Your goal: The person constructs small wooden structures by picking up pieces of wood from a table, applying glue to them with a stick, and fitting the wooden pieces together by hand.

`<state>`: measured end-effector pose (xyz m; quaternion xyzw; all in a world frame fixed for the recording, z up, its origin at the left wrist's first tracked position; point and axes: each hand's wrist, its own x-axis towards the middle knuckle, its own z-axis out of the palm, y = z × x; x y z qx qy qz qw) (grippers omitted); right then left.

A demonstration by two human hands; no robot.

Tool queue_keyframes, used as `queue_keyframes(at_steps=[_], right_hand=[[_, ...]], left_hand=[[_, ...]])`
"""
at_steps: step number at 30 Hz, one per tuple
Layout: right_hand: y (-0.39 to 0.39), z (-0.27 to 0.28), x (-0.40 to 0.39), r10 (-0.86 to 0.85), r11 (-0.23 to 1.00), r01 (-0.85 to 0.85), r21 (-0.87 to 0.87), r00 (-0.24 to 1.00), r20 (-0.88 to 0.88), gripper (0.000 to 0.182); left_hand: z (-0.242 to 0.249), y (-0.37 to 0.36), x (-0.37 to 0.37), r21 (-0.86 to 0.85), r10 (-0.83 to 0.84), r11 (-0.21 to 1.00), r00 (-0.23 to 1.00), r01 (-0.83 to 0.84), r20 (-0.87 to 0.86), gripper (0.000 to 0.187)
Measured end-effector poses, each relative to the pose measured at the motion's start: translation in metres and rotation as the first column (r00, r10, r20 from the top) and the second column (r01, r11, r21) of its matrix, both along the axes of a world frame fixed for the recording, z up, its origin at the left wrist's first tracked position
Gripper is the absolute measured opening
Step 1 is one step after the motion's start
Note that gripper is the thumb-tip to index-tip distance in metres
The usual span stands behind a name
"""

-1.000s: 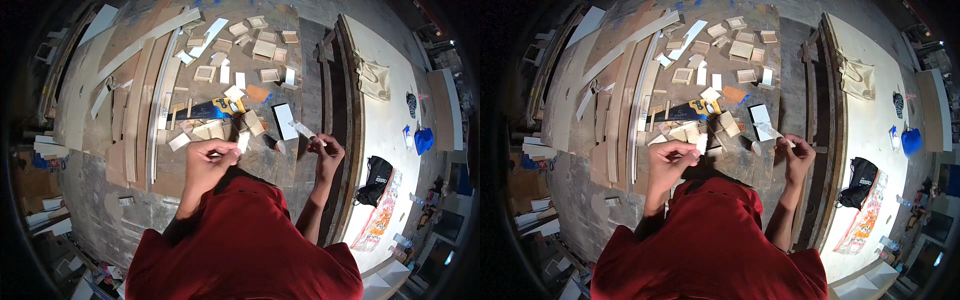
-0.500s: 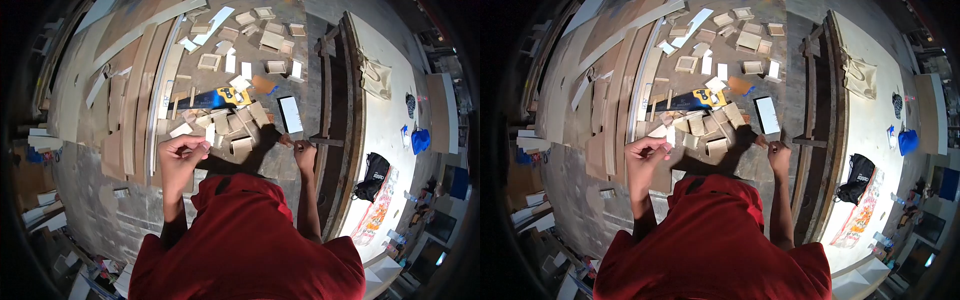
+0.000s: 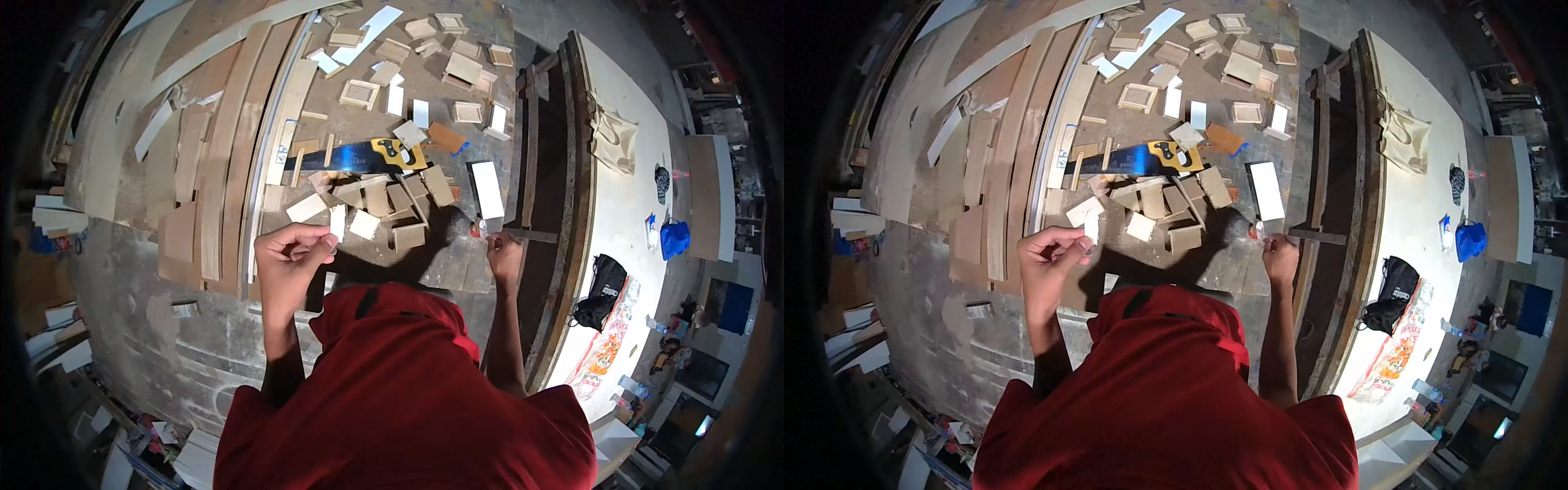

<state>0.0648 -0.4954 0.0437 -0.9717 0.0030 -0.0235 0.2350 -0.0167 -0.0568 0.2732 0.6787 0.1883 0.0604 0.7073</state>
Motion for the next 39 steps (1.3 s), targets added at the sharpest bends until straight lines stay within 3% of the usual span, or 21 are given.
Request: queue_keyframes(at_steps=[11,13,14,17,18,19,20,22,23,26,30,37,39], right_hand=[[0.016,-0.007,0.007,-0.033,0.997,0.031,-0.073,0.999,-0.028,0.019],[0.037,0.023,0.002,-0.08,0.961,0.12,-0.249,0.983,0.164,0.032],[0.047,0.035,0.001,-0.076,0.961,0.116,-0.249,0.983,0.164,0.032],[0.073,0.044,-0.003,-0.002,0.992,0.024,-0.128,0.985,0.173,0.042],[0.082,0.039,-0.005,0.177,0.98,-0.167,-0.103,0.98,0.095,0.052],[0.092,0.033,-0.006,0.351,0.935,-0.349,-0.064,0.936,0.026,0.062],[0.103,0.027,-0.005,0.345,0.937,-0.343,-0.065,0.938,0.027,0.062],[0.126,0.012,-0.002,0.465,0.878,-0.477,-0.03,0.868,-0.176,0.071],[0.135,0.004,0.001,0.471,0.876,-0.482,-0.027,0.865,-0.172,0.071],[0.154,-0.015,0.004,0.654,0.726,-0.687,-0.025,0.701,-0.285,0.083],[0.165,-0.036,0.004,0.667,0.626,-0.756,-0.191,0.646,-0.371,0.08],[0.165,-0.056,0.007,0.697,0.606,-0.774,-0.182,0.628,-0.346,0.064],[0.166,-0.055,0.008,0.66,0.653,-0.74,-0.159,0.659,-0.36,0.06]], left_hand=[[-0.009,0.028,0.003,-0.049,-0.036,0.998,0.999,0.037,0.016,0.011],[-0.008,0.031,0.004,-0.048,-0.036,0.998,0.999,0.036,0.004,0.011],[-0.008,0.032,0.005,-0.046,-0.034,0.998,0.999,0.034,-0.006,0.011],[-0.011,0.038,0.008,-0.056,-0.049,0.997,0.999,0.048,-0.001,0.011],[-0.01,0.038,0.008,-0.055,-0.055,0.997,0.998,0.054,-0.006,0.011],[-0.009,0.038,0.009,-0.067,-0.063,0.996,0.998,0.062,-0.013,0.011],[-0.009,0.038,0.011,-0.08,-0.069,0.994,0.997,0.068,-0.016,0.01],[-0.005,0.039,0.013,-0.073,-0.106,0.992,0.994,0.105,-0.004,0.01],[-0.003,0.041,0.013,-0.065,-0.135,0.989,0.991,0.135,0.009,0.01],[0.001,0.044,0.013,-0.038,-0.167,0.985,0.986,0.166,-0.005,0.01],[0.003,0.043,0.01,-0.055,-0.138,0.989,0.99,0.139,0.026,0.01],[-0.007,0.035,0.005,-0.147,-0.08,0.985,0.995,0.089,0.067,0.012],[-0.007,0.033,0.008,-0.151,-0.079,0.985,0.995,0.089,0.069,0.011]])
